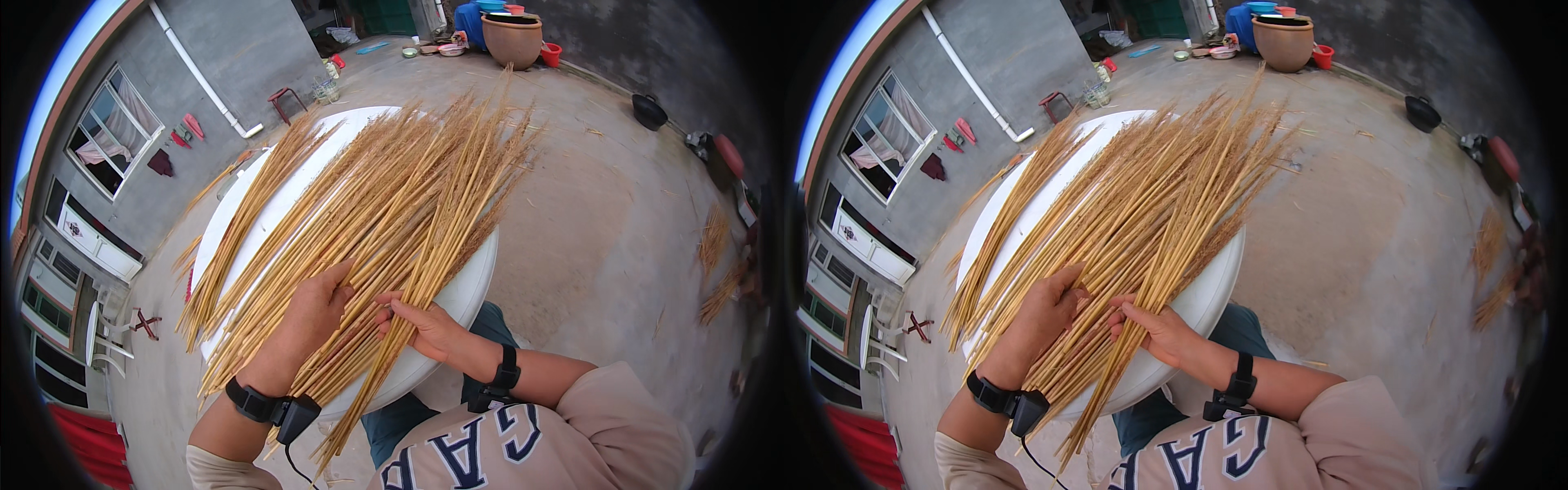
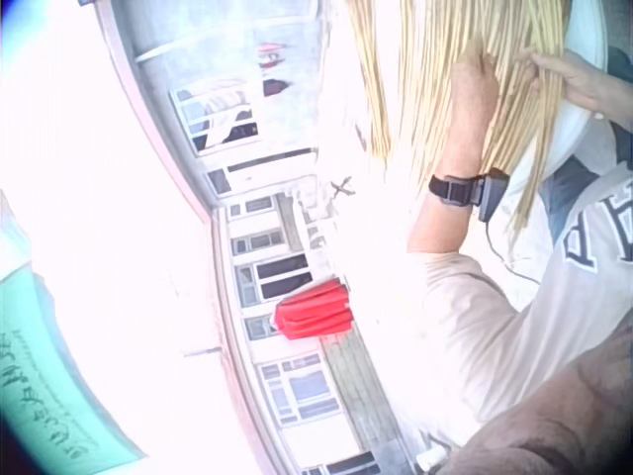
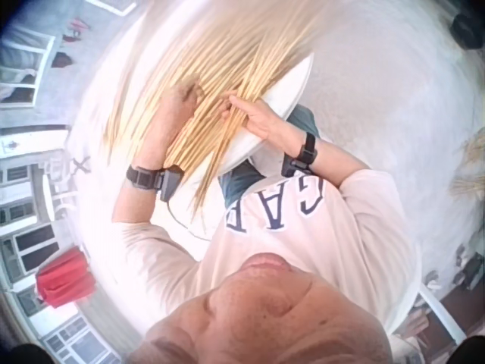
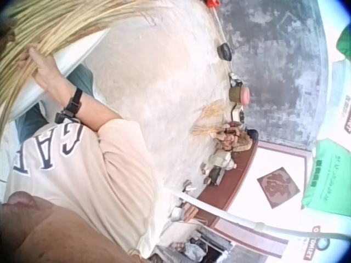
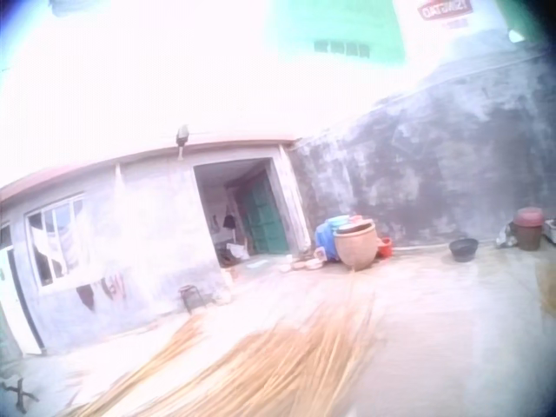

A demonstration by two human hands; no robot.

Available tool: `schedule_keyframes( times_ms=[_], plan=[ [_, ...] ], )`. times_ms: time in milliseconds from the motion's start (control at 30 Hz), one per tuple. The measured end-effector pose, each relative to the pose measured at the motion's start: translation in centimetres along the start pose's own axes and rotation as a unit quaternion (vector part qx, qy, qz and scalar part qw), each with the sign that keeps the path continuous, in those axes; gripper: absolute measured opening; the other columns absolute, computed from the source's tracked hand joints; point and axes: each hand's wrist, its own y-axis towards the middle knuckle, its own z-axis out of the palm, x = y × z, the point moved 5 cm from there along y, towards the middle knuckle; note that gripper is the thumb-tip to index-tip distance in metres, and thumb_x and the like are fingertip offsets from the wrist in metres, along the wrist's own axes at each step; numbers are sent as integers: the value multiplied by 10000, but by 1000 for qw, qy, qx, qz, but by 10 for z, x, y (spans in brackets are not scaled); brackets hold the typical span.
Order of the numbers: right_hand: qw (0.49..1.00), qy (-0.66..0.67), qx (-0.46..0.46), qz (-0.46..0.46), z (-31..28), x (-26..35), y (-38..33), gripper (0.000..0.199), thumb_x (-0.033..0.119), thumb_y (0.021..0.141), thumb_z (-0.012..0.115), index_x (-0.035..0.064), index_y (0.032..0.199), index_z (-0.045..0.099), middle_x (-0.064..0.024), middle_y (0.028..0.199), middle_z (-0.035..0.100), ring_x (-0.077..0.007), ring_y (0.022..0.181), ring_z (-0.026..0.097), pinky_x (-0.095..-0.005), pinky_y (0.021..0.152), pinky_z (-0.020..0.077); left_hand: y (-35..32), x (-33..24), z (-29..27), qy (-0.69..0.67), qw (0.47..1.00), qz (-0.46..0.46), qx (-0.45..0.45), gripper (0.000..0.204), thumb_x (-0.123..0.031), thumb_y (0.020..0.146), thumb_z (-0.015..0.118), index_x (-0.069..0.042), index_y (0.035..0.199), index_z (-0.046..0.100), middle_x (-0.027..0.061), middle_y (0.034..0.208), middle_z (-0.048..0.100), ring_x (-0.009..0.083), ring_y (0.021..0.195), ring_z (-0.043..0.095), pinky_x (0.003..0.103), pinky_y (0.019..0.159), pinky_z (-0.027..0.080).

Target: The person stands at a white round table outdoors and sorts a large pile of long, thin bamboo sticks. They repeatedly pick up bundles of sticks, align them, and place them back onto the table in a more organized manner. The person handles the sticks by hand, occasionally lifting them to inspect or adjust their alignment.

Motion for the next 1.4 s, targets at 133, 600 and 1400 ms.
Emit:
schedule_keyframes(
  times_ms=[133,600,1400],
  plan=[
    [999,23,-5,-32,-7,-3,3,281,222,904,575,80,1142,529,-24,950,581,-126,877,567,-276,787,493,-14,-10,56,30,994,92,50,371,53,853,495,-7,1218,522,109,915,589,169,704,571,284,597,473],
    [999,6,-16,-42,-10,-3,0,265,309,908,563,67,1015,573,-32,959,579,-140,928,543,-306,834,465,-32,4,67,-134,989,18,63,669,-112,849,591,30,1387,219,234,1170,539,336,1108,529,380,939,410],
    [995,74,-1,-71,-14,3,6,250,324,941,483,75,925,496,-60,839,545,-186,813,543,-367,800,487,-128,69,53,-192,951,-124,208,251,-195,872,599,2,1013,533,123,777,547,214,734,501,331,707,417]
  ],
)
